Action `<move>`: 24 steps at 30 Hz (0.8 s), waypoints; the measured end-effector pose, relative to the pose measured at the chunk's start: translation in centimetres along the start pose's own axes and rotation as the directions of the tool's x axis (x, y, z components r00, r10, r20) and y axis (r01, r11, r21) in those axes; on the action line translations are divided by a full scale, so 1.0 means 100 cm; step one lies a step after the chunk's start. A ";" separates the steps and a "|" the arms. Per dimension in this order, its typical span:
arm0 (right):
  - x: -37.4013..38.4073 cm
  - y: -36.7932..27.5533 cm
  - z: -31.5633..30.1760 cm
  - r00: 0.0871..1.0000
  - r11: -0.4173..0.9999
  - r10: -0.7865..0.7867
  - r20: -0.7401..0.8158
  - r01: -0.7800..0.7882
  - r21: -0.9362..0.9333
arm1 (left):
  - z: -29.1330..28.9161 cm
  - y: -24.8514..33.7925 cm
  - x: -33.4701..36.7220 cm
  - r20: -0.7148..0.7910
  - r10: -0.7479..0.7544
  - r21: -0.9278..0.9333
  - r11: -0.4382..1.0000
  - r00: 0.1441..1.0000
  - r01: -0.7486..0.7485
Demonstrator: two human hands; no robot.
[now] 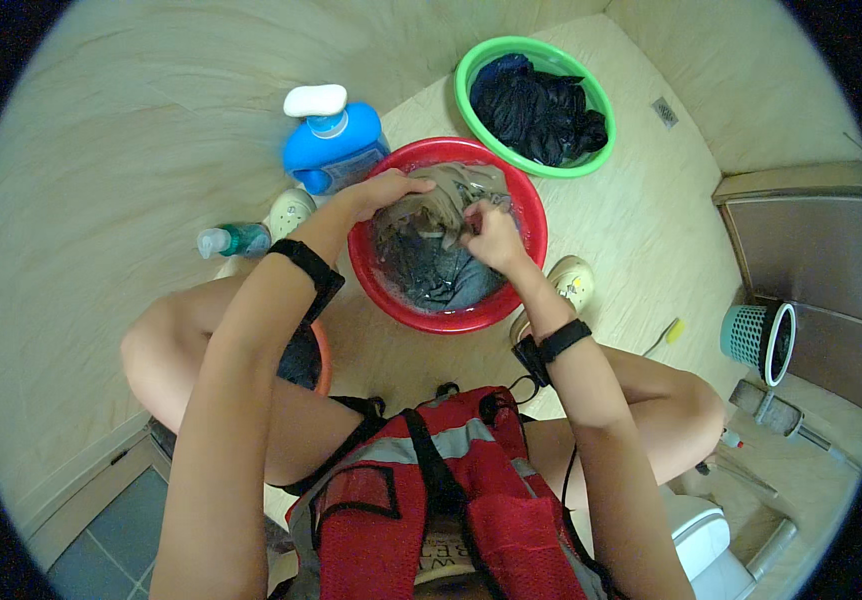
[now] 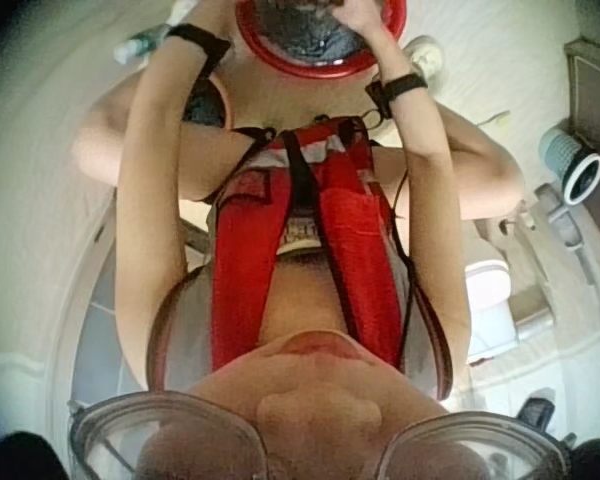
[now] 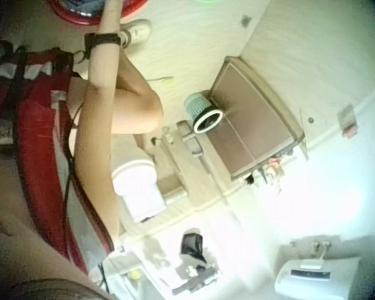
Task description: The person washes clothes by hand in a red bucket filled with soapy water, rubbing and wringing a brown garment and a gray garment before placing them into a separate green basin.
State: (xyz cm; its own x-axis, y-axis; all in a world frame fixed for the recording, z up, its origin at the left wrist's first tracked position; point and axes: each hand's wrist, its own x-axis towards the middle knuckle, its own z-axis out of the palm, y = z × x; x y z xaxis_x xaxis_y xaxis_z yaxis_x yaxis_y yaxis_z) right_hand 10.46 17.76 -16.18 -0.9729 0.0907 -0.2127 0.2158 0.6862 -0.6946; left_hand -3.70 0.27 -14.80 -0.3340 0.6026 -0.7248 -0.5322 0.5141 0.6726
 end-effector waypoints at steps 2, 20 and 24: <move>-0.015 -0.010 0.006 0.993 0.993 -0.092 -0.071 0.097 0.071 | 0.013 0.011 -0.026 0.022 0.042 -0.028 0.999 0.999 -0.041; -0.047 -0.078 -0.137 0.987 0.718 0.058 -0.148 0.062 0.693 | 0.047 0.047 -0.112 -0.261 0.431 0.905 0.421 0.864 0.063; -0.045 -0.082 -0.154 0.985 0.746 0.054 -0.166 0.070 0.662 | 0.059 0.070 -0.140 -0.211 0.591 0.959 0.278 0.778 0.049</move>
State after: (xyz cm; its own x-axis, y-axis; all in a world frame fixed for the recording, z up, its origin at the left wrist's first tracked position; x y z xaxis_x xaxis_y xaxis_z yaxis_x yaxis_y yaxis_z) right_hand 11.84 22.85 1.07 -0.9599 0.2465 -0.1332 0.1474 0.0400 -0.9883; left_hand 1.82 -1.01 0.97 -0.7389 0.6440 -0.1980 0.5820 0.7581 0.2941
